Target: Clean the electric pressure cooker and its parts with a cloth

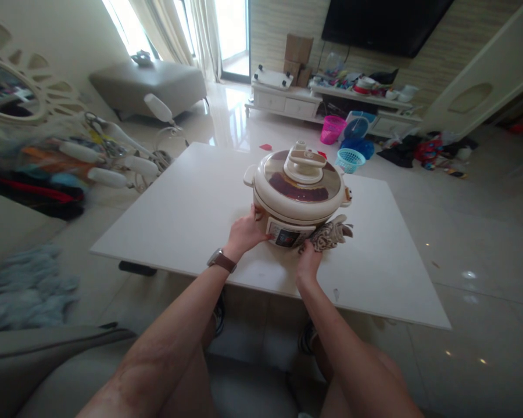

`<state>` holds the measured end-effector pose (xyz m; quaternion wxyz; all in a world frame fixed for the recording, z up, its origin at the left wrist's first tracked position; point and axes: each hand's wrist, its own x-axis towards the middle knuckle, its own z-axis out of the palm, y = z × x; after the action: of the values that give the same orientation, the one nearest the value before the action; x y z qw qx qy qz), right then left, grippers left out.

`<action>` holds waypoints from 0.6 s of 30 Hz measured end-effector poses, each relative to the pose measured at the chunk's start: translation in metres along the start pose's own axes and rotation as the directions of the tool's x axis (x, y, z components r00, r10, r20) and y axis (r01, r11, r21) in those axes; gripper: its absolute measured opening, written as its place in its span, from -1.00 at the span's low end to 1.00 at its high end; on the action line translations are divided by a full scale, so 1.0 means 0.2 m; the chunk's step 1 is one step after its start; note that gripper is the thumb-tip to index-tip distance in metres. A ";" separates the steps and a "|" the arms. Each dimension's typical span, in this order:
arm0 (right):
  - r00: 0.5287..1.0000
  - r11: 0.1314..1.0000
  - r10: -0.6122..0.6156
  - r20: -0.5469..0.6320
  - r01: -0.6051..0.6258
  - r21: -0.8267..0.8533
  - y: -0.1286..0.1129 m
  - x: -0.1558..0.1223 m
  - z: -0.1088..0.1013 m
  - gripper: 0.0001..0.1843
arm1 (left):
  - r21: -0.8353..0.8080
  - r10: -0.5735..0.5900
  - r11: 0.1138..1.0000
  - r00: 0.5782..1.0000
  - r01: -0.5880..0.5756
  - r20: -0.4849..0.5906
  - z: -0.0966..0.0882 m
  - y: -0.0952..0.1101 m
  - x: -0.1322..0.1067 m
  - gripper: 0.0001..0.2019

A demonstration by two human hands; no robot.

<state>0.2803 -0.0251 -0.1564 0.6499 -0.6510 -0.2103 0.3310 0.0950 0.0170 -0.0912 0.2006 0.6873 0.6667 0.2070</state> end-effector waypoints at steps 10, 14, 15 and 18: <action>1.000 1.000 -0.005 -0.003 0.005 -0.013 0.00 0.05 0.01 -0.46 | -0.088 0.027 0.996 1.000 -0.027 0.003 -0.01 -0.03 0.01 -0.04; 1.000 1.000 0.008 -0.008 -0.008 -0.031 -0.01 0.04 0.01 -0.48 | -0.091 0.012 0.996 1.000 -0.010 0.022 -0.02 -0.02 0.00 -0.05; 1.000 1.000 0.013 -0.003 -0.013 -0.019 -0.01 0.04 0.01 -0.48 | -0.091 0.006 0.996 1.000 -0.004 0.022 -0.02 -0.01 0.00 -0.05; 1.000 0.999 -0.003 0.005 0.003 0.035 -0.02 0.01 0.02 -0.43 | -0.091 -0.006 0.996 1.000 0.007 0.009 -0.02 -0.01 0.00 -0.04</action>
<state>0.2796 -0.0213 -0.1535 0.6612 -0.6384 -0.2068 0.3353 0.0918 0.0167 -0.0895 0.2354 0.6760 0.6580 0.2337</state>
